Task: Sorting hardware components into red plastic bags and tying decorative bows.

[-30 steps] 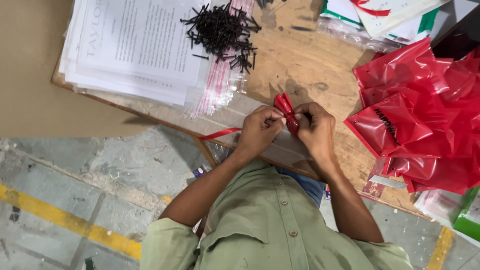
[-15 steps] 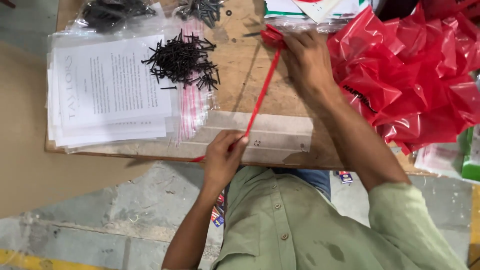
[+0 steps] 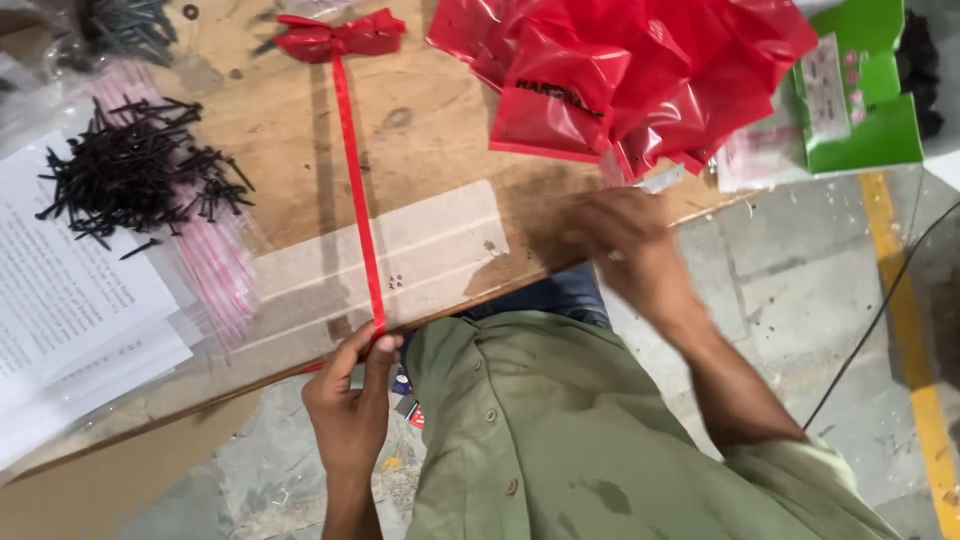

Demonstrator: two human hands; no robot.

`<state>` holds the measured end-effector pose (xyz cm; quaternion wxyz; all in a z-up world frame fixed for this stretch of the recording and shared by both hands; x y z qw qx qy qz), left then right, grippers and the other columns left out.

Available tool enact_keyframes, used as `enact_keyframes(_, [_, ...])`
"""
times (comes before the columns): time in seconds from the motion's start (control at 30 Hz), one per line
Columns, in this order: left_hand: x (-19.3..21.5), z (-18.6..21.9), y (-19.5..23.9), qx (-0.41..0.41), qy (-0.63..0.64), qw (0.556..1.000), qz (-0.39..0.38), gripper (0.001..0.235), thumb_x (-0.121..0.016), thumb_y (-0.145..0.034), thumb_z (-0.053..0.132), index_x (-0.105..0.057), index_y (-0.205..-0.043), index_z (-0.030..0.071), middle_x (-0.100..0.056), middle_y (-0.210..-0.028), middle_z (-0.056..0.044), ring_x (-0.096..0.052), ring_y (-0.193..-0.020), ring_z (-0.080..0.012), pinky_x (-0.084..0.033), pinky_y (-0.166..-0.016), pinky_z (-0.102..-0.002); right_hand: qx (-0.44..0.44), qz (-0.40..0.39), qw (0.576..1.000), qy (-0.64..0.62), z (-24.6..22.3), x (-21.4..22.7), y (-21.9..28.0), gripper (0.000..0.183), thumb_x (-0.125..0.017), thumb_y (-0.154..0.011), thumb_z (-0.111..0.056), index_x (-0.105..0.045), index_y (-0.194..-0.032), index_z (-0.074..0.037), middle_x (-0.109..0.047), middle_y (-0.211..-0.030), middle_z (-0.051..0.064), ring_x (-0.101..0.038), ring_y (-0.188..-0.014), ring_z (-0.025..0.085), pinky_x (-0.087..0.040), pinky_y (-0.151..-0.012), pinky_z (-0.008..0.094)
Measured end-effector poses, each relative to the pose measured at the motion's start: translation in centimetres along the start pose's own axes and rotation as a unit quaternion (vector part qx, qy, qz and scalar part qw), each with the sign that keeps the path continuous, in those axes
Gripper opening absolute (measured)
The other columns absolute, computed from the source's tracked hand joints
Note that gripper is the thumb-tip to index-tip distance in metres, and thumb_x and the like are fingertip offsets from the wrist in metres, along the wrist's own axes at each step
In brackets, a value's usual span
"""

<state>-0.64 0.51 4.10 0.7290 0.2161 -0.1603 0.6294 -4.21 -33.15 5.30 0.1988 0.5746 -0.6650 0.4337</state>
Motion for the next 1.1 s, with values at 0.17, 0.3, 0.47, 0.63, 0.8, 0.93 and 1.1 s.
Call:
enact_keyframes(0.17, [-2.0, 0.0, 0.3, -0.016, 0.112, 0.993, -0.01, 0.026, -0.071, -0.098, 0.012, -0.072, -0.121, 0.0, -0.08, -0.099, -0.009, -0.073, -0.085, -0.0112, -0.059, -0.079, -0.026, -0.144, -0.085, 0.96, 0.225, 5.4, 3.0, 3.7, 0.083, -0.087, -0.073, -0.024, -0.058, -0.149, -0.008, -0.043, -0.154, 0.017, -0.04, -0.132, 0.045, -0.032, -0.105, 0.063])
enact_keyframes(0.3, [-1.9, 0.9, 1.7, -0.034, 0.12, 0.992, 0.003, 0.026, -0.071, -0.097, 0.012, -0.071, -0.121, 0.001, -0.08, -0.101, -0.009, -0.074, -0.091, -0.0133, -0.059, -0.084, -0.029, -0.087, -0.097, 0.968, 0.216, 2.9, 2.7, 3.0, 0.08, -0.087, -0.075, -0.026, -0.06, -0.148, -0.008, -0.043, -0.158, 0.012, -0.038, -0.139, 0.042, -0.027, -0.112, 0.062])
enact_keyframes(0.47, [0.7, 1.1, 5.2, -0.148, -0.056, 0.984, 0.081, 0.02, -0.076, -0.093, 0.011, -0.073, -0.112, 0.005, -0.075, -0.098, -0.01, -0.069, -0.096, -0.0287, -0.049, -0.099, -0.043, -0.011, -0.037, 0.97, 0.238, 3.8, 1.2, 7.5, 0.044, -0.084, -0.096, -0.013, -0.071, -0.139, -0.011, -0.056, -0.139, 0.002, -0.047, -0.129, 0.029, -0.03, -0.115, 0.049])
enact_keyframes(0.63, [1.7, -1.4, 8.7, -0.127, -0.078, 0.983, 0.103, 0.017, -0.078, -0.09, 0.015, -0.076, -0.105, 0.006, -0.073, -0.088, -0.011, -0.068, -0.085, -0.0288, -0.049, -0.092, -0.042, 0.047, 0.021, 0.972, 0.229, 3.9, -0.1, 10.4, 0.039, -0.077, -0.094, 0.001, -0.074, -0.13, -0.014, -0.066, -0.128, 0.002, -0.05, -0.113, 0.026, -0.035, -0.105, 0.043])
enact_keyframes(0.8, [0.8, -0.2, 8.0, -0.093, 0.053, 0.993, 0.053, 0.02, -0.076, -0.093, 0.018, -0.077, -0.109, 0.006, -0.077, -0.09, -0.01, -0.074, -0.08, -0.0199, -0.055, -0.072, -0.031, 0.064, 0.113, 0.98, 0.148, 0.1, -0.1, 9.6, 0.03, -0.069, -0.099, 0.011, -0.066, -0.123, -0.008, -0.07, -0.125, 0.005, -0.058, -0.115, 0.029, -0.045, -0.103, 0.041])
enact_keyframes(0.93, [-1.7, 2.1, 7.6, -0.121, 0.169, 0.978, -0.003, 0.023, -0.07, -0.101, 0.018, -0.074, -0.119, 0.004, -0.08, -0.098, -0.008, -0.076, -0.089, -0.0156, -0.058, -0.081, -0.029, -0.094, -0.008, 0.994, -0.046, -4.3, -4.7, 7.0, 0.018, -0.066, -0.105, -0.005, -0.068, -0.123, -0.005, -0.07, -0.089, 0.011, -0.063, -0.073, 0.02, -0.05, -0.068, 0.034])
enact_keyframes(1.1, [-3.7, 3.8, 9.4, -0.169, 0.164, 0.972, -0.011, 0.031, -0.066, -0.106, 0.018, -0.064, -0.135, 0.006, -0.079, -0.107, -0.008, -0.075, -0.1, -0.0206, -0.057, -0.091, -0.032, -0.203, -0.177, 0.933, -0.241, -8.0, -10.7, 6.2, 0.019, -0.065, -0.101, -0.01, -0.068, -0.118, -0.002, -0.071, -0.076, 0.006, -0.062, -0.067, 0.011, -0.053, -0.061, 0.028])
Point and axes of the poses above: each hand's wrist, its own y-axis away from the middle knuckle, its own x-axis out of the back of the hand, z = x × y, the point moved 9 cm from there along -y, towards the middle knuckle
